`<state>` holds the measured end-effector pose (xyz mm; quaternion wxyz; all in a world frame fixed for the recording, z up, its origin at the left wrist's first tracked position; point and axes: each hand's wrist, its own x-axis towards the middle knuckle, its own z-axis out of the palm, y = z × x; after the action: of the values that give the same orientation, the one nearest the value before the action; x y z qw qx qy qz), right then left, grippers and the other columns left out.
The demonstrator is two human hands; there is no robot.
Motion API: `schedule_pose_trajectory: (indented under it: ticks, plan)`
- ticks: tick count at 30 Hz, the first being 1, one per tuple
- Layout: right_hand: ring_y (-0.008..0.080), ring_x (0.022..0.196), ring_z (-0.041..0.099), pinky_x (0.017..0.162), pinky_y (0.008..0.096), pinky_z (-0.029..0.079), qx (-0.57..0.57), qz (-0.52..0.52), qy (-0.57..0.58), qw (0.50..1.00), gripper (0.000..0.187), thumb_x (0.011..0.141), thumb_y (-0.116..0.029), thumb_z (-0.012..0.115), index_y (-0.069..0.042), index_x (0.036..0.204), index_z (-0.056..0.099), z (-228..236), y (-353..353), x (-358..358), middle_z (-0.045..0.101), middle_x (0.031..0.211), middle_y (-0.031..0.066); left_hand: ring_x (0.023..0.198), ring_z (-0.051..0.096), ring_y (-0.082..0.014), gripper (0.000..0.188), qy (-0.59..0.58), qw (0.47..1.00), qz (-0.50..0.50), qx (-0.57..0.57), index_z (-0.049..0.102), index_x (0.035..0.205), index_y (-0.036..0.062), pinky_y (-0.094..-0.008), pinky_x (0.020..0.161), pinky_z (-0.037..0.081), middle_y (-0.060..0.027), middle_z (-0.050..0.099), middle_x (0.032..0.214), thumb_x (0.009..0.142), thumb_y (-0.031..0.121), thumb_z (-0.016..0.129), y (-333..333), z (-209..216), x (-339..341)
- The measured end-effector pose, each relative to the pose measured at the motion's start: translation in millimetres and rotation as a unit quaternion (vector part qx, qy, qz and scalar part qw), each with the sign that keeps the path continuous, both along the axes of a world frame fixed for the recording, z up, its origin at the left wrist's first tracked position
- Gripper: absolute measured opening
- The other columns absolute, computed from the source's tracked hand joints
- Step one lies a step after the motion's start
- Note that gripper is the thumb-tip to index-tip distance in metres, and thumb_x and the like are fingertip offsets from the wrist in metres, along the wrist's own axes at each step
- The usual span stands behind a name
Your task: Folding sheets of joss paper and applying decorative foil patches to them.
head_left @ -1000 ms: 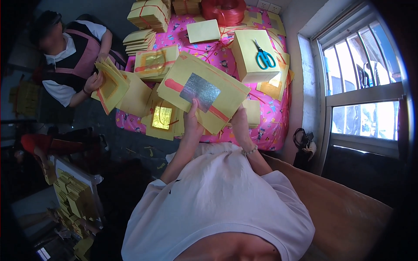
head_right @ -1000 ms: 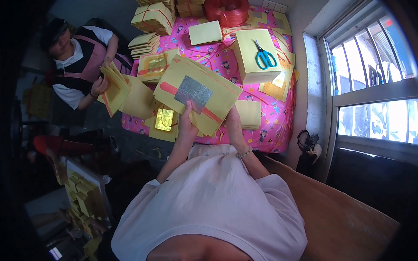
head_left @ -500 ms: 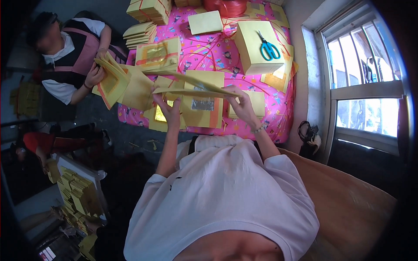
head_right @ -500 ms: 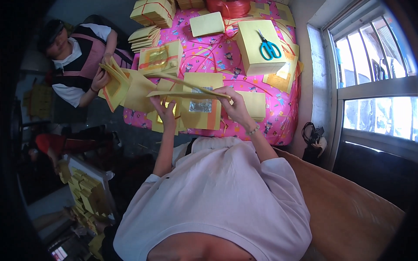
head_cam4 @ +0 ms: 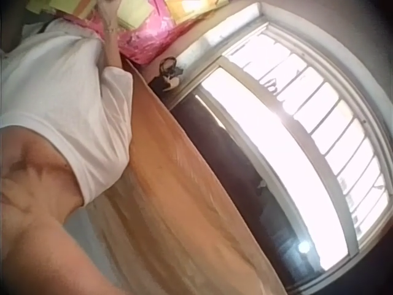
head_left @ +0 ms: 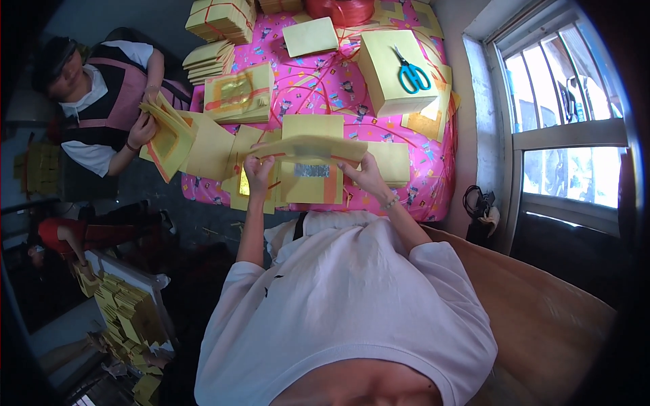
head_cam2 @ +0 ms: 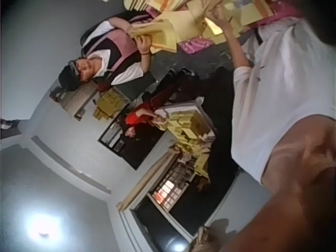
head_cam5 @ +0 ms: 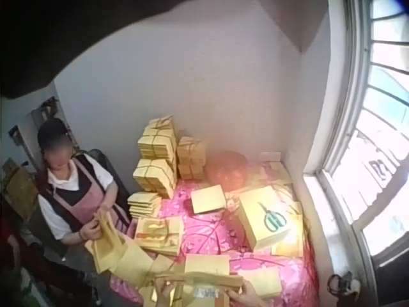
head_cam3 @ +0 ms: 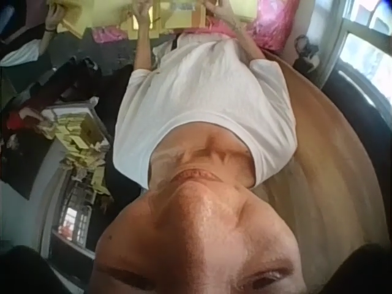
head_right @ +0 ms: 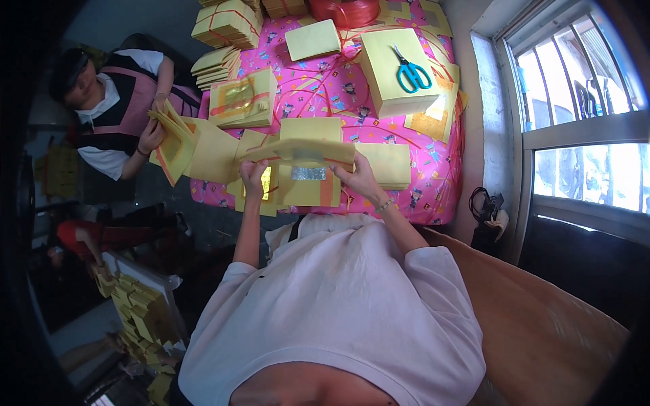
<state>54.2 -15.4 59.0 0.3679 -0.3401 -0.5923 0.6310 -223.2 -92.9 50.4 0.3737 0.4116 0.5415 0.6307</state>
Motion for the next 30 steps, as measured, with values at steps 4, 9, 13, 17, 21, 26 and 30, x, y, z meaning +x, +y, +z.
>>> schedule_pose_trajectory:
  ticks: [4, 9, 13, 17, 21, 26, 30]
  plan:
    - [0.0111, 0.1, 0.057, 0.091, 0.0266, 0.045, -0.042, 0.023, 0.012, 0.999, 0.023, 0.087, -0.006, 0.068, -0.004, 0.107, 0.058, -3, -6, 1, 0.062, 0.101, 0.0031, 0.096, 0.056, -0.0119, 0.026, 0.015, 1.0, -0.004, 0.014, 0.059, 0.109, 0.0005, -0.0265, 0.087, 0.043, -0.0029, 0.059, 0.099, 0.083, 0.003, 0.061, -6, -2, -1]
    - [0.0099, 0.101, 0.056, 0.09, 0.0255, 0.046, 0.026, -0.024, 0.032, 0.999, 0.026, 0.084, -0.001, 0.07, -0.005, 0.106, 0.057, -7, -14, 1, 0.058, 0.109, 0.0032, 0.1, 0.055, -0.0152, 0.025, -0.008, 1.0, 0.019, 0.008, 0.059, 0.105, 0.0009, -0.0298, 0.093, 0.042, -0.006, 0.057, 0.101, 0.08, 0.004, 0.063, -7, 5, 7]
    - [0.01, 0.105, 0.055, 0.091, 0.0257, 0.046, 0.007, -0.029, 0.062, 0.998, 0.027, 0.083, 0.002, 0.068, -0.005, 0.106, 0.056, 1, -19, -5, 0.056, 0.113, 0.0046, 0.105, 0.055, -0.0193, 0.028, 0.05, 0.997, 0.009, 0.05, 0.058, 0.105, 0.0003, -0.0333, 0.098, 0.04, -0.0097, 0.056, 0.106, 0.078, 0.004, 0.064, -7, -2, 1]
    - [0.0096, 0.101, 0.056, 0.087, 0.0251, 0.047, 0.027, -0.04, 0.077, 0.996, 0.025, 0.084, 0.003, 0.066, -0.005, 0.105, 0.055, -4, -19, -6, 0.057, 0.111, 0.004, 0.106, 0.055, -0.0204, 0.025, 0.013, 0.999, 0.013, 0.048, 0.058, 0.102, -0.0001, -0.034, 0.098, 0.04, -0.0096, 0.056, 0.106, 0.078, 0.006, 0.064, -4, -3, 4]
    - [0.0086, 0.095, 0.057, 0.084, 0.0246, 0.047, -0.023, -0.005, 0.096, 0.995, 0.022, 0.085, 0.003, 0.065, -0.005, 0.103, 0.055, 3, -21, -6, 0.058, 0.108, 0.0028, 0.102, 0.055, -0.0194, 0.021, 0.011, 0.999, 0.016, 0.033, 0.057, 0.097, 0.0003, -0.0345, 0.096, 0.042, -0.0089, 0.055, 0.103, 0.079, 0.007, 0.065, -6, -1, 7]
    - [0.0065, 0.09, 0.056, 0.08, 0.0221, 0.046, -0.017, -0.024, 0.068, 0.997, 0.013, 0.088, -0.001, 0.064, -0.004, 0.098, 0.055, 1, -20, -7, 0.06, 0.098, 0.0005, 0.088, 0.056, -0.0139, 0.014, -0.011, 0.999, 0.016, 0.038, 0.057, 0.092, 0.0027, -0.0286, 0.087, 0.045, -0.0036, 0.055, 0.089, 0.081, 0.006, 0.064, -2, -13, 4]
    - [0.0062, 0.088, 0.056, 0.078, 0.0216, 0.046, -0.025, -0.029, 0.036, 0.999, 0.009, 0.09, -0.001, 0.063, -0.003, 0.097, 0.058, -4, -18, -5, 0.062, 0.093, 0.0001, 0.085, 0.057, -0.0114, 0.015, -0.023, 1.0, 0.006, 0.003, 0.057, 0.096, 0.0024, -0.0268, 0.085, 0.045, -0.0021, 0.058, 0.087, 0.082, 0.003, 0.063, 0, -9, 2]
